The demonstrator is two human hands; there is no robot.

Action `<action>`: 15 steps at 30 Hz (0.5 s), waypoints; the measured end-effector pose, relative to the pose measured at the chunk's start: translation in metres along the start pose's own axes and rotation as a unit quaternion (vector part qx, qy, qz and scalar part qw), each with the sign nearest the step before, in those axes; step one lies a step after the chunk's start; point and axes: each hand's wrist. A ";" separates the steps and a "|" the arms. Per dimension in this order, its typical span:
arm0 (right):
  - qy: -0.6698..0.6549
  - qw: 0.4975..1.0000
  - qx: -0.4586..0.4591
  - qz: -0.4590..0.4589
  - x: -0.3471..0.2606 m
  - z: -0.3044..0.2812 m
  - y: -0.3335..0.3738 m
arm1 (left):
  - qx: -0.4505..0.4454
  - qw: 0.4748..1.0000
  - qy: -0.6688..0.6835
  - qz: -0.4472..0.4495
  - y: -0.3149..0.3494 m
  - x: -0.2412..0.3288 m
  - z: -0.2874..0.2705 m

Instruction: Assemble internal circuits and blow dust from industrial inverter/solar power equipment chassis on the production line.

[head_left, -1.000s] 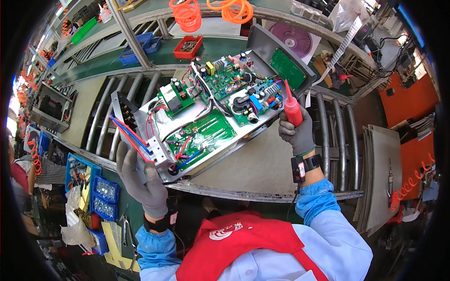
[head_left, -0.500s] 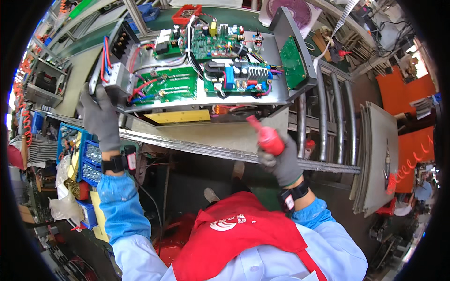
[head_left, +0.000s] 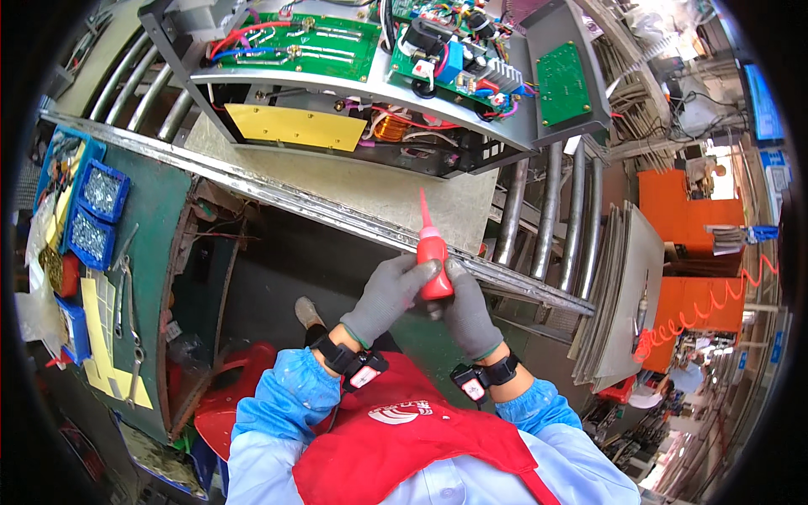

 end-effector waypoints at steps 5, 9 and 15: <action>0.154 0.987 -0.035 -0.028 -0.017 -0.022 -0.051 | 0.050 0.998 0.047 0.013 -0.044 -0.007 0.015; 0.136 0.989 -0.050 -0.035 -0.022 -0.020 -0.089 | 0.053 0.996 0.066 0.011 -0.075 -0.008 0.020; 0.131 0.989 -0.032 -0.057 -0.026 -0.017 -0.113 | 0.083 0.991 0.095 0.046 -0.102 -0.011 0.029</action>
Point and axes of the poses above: each hand's wrist, its own y-axis away from the middle knuckle, its own z-axis out of the palm, x = y × z, and after that the axes turned 14 degrees about x, right-handed
